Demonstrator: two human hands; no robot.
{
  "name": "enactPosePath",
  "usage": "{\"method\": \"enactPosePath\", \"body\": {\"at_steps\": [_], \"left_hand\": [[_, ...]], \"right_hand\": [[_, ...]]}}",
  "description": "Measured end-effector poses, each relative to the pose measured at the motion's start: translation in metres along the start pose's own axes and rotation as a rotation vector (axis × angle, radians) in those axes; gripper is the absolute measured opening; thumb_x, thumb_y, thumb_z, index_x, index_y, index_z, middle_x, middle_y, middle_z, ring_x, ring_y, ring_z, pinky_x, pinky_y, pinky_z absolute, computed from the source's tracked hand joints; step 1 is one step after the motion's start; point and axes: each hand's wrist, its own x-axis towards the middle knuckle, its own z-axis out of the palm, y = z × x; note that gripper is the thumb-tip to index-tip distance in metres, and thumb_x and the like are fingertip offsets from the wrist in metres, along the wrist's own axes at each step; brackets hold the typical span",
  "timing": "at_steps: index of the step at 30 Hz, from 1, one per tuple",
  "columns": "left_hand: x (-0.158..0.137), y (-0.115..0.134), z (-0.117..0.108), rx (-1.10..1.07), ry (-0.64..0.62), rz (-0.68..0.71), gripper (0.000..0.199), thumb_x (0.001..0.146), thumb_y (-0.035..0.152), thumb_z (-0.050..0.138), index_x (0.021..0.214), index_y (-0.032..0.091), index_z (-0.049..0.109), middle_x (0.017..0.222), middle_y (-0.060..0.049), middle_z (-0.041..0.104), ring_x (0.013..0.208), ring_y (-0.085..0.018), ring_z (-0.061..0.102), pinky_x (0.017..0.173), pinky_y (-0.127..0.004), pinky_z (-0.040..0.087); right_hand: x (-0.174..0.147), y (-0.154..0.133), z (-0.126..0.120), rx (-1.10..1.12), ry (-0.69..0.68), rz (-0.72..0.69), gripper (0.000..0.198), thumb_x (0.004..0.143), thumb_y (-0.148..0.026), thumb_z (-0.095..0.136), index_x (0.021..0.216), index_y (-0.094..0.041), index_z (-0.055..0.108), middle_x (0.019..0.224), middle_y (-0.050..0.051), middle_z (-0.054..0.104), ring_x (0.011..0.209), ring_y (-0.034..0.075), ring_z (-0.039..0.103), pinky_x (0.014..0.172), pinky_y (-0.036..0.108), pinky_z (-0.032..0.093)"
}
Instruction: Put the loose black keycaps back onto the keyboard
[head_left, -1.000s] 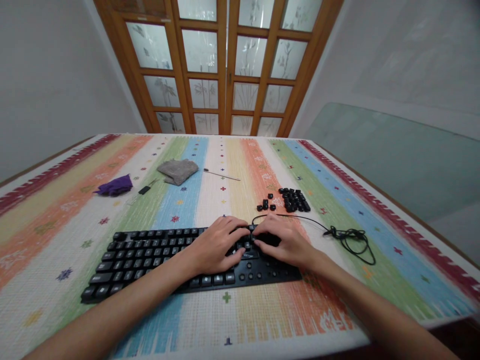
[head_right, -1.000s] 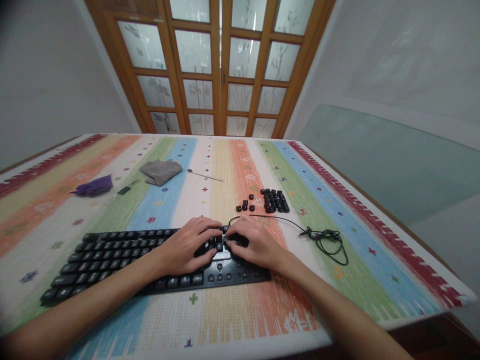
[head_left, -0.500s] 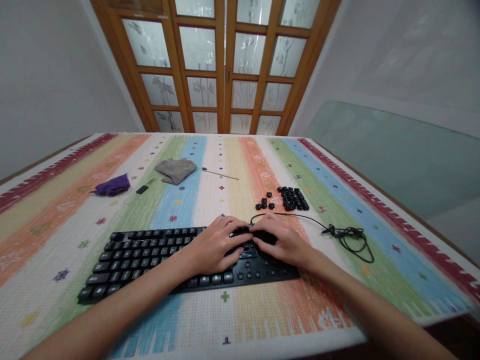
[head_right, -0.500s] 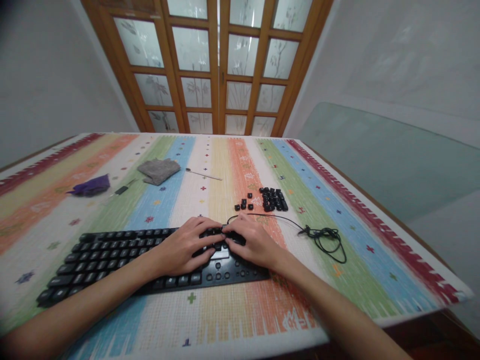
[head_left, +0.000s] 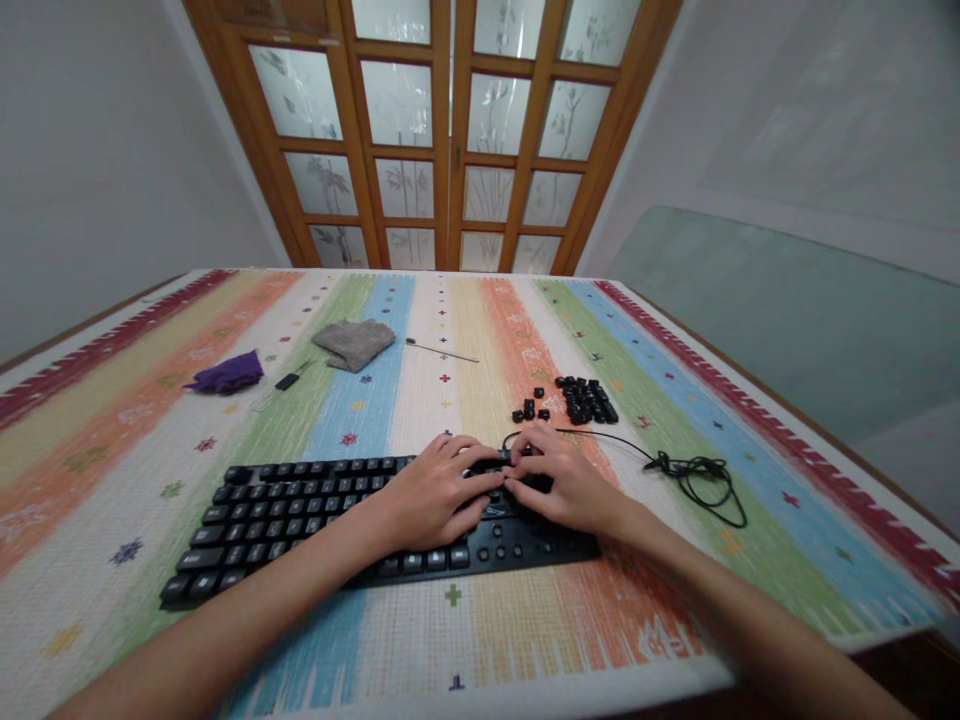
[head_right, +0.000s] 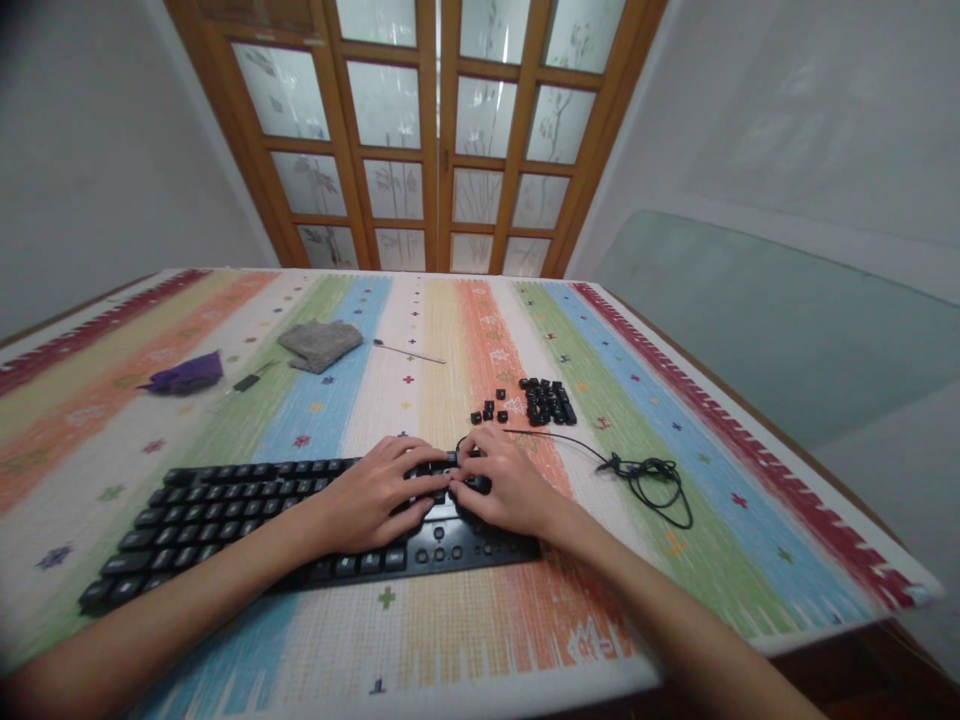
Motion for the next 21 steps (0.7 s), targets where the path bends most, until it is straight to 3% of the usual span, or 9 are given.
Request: {"method": "enactPosePath", "body": {"at_steps": [6, 10, 13, 16, 21], "left_hand": [[0.001, 0.002, -0.002, -0.078, 0.011, -0.062, 0.036, 0.095, 0.025, 0.052, 0.129, 0.018, 0.052, 0.128, -0.012, 0.060, 0.115, -0.028, 0.053, 0.098, -0.046, 0.045], [0.001, 0.003, -0.003, -0.131, 0.040, -0.079, 0.042, 0.093, 0.025, 0.052, 0.133, 0.017, 0.045, 0.127, -0.013, 0.060, 0.115, -0.027, 0.054, 0.098, -0.047, 0.046], [0.001, 0.003, -0.003, -0.143, 0.051, -0.076, 0.042, 0.093, 0.024, 0.053, 0.133, 0.017, 0.044, 0.128, -0.013, 0.060, 0.116, -0.028, 0.054, 0.098, -0.047, 0.046], [0.000, 0.003, -0.003, -0.151, 0.062, -0.073, 0.042, 0.093, 0.024, 0.053, 0.133, 0.018, 0.043, 0.127, -0.013, 0.060, 0.116, -0.028, 0.054, 0.098, -0.047, 0.046], [0.000, 0.002, -0.002, -0.148, 0.058, -0.068, 0.043, 0.093, 0.024, 0.053, 0.133, 0.018, 0.043, 0.128, -0.013, 0.059, 0.117, -0.029, 0.054, 0.099, -0.048, 0.046]], "right_hand": [[0.015, 0.038, -0.027, -0.154, 0.158, 0.098, 0.014, 0.089, -0.021, 0.059, 0.084, -0.018, 0.072, 0.091, 0.008, 0.070, 0.092, 0.023, 0.059, 0.085, 0.040, 0.046], [0.027, 0.081, -0.044, -0.316, 0.058, 0.275, 0.015, 0.085, -0.021, 0.059, 0.081, -0.019, 0.074, 0.089, 0.007, 0.074, 0.085, 0.024, 0.061, 0.084, 0.041, 0.045], [0.034, 0.104, -0.047, -0.317, 0.012, 0.316, 0.016, 0.082, -0.020, 0.060, 0.082, -0.019, 0.076, 0.079, 0.005, 0.075, 0.075, 0.021, 0.062, 0.078, 0.037, 0.045], [0.039, 0.114, -0.044, -0.304, -0.023, 0.335, 0.016, 0.077, -0.018, 0.063, 0.082, -0.020, 0.078, 0.067, 0.002, 0.071, 0.066, 0.018, 0.059, 0.070, 0.032, 0.044], [0.045, 0.116, -0.038, -0.314, -0.008, 0.373, 0.014, 0.074, -0.017, 0.067, 0.081, -0.020, 0.078, 0.066, 0.003, 0.070, 0.074, 0.022, 0.059, 0.069, 0.032, 0.043]]}}
